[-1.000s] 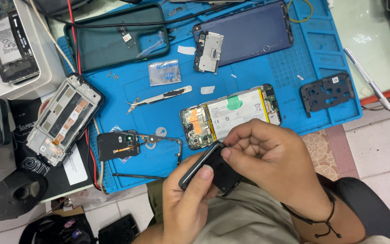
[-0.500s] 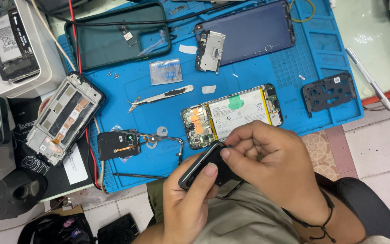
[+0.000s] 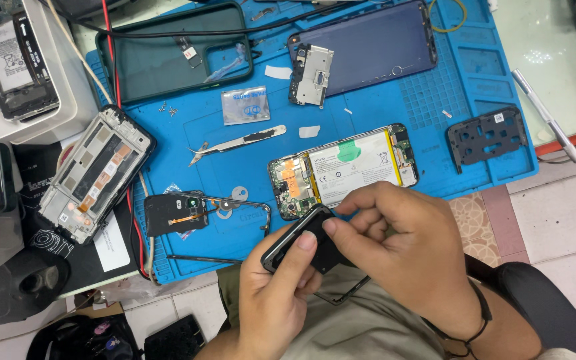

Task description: The person works at a repair bench reassembling a smartphone. They peel protective film and adhesive pieces, fit a small component into the phone's midframe, press parts into place, and handle the frame, battery and camera module while aligning internal parts by hand.

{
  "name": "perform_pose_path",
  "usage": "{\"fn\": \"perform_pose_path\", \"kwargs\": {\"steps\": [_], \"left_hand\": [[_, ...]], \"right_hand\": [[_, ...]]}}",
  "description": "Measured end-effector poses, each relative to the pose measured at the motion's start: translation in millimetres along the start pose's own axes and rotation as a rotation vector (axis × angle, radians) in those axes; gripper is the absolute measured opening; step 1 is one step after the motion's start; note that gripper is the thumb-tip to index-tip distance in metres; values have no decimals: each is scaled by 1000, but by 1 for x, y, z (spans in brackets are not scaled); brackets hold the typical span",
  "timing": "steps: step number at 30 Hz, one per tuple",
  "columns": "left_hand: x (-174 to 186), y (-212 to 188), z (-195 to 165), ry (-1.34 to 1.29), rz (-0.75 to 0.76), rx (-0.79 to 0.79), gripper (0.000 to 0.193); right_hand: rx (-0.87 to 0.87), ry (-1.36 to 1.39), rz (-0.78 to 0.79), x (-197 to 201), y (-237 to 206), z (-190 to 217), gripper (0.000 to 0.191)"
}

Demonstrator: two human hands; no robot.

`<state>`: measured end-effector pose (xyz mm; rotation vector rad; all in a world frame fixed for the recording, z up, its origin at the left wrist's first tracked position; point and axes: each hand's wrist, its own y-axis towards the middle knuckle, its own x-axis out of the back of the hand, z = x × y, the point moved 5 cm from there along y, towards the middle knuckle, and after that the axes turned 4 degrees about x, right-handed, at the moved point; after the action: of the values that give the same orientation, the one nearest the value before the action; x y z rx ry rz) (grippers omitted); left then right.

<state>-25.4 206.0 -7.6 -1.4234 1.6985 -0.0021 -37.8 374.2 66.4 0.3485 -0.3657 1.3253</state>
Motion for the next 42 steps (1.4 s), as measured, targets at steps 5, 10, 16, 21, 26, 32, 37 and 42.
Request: {"fn": "perform_pose_path", "kwargs": {"steps": [5,10,16,21,26,32,37,42], "left_hand": [[-2,-1,-3,-28,55,-13,26],[-2,-3,-2,-61,43,14,25],[-3,-5,-2,-77,78,41,26],[-4,-4,-1,-78,99,77,26],[-5,-4,0,-63,91,68,26],[-3,-5,-1,16,-11,41,27],[-6,-7,-5,-31,40,37,27],[-4,-7,-10,-21,21,9,27]], "right_hand": [[-13,20,10,1,-2,-3,21],[-61,211,71,1,-3,-13,20],[-102,337,158,1,-2,-21,20],[-35,262,163,2,2,-17,19],[91,119,122,4,4,-8,15],[75,116,143,5,2,-10,16],[24,270,219,7,-3,-21,20],[-148,453,262,5,-13,-37,26]]}}
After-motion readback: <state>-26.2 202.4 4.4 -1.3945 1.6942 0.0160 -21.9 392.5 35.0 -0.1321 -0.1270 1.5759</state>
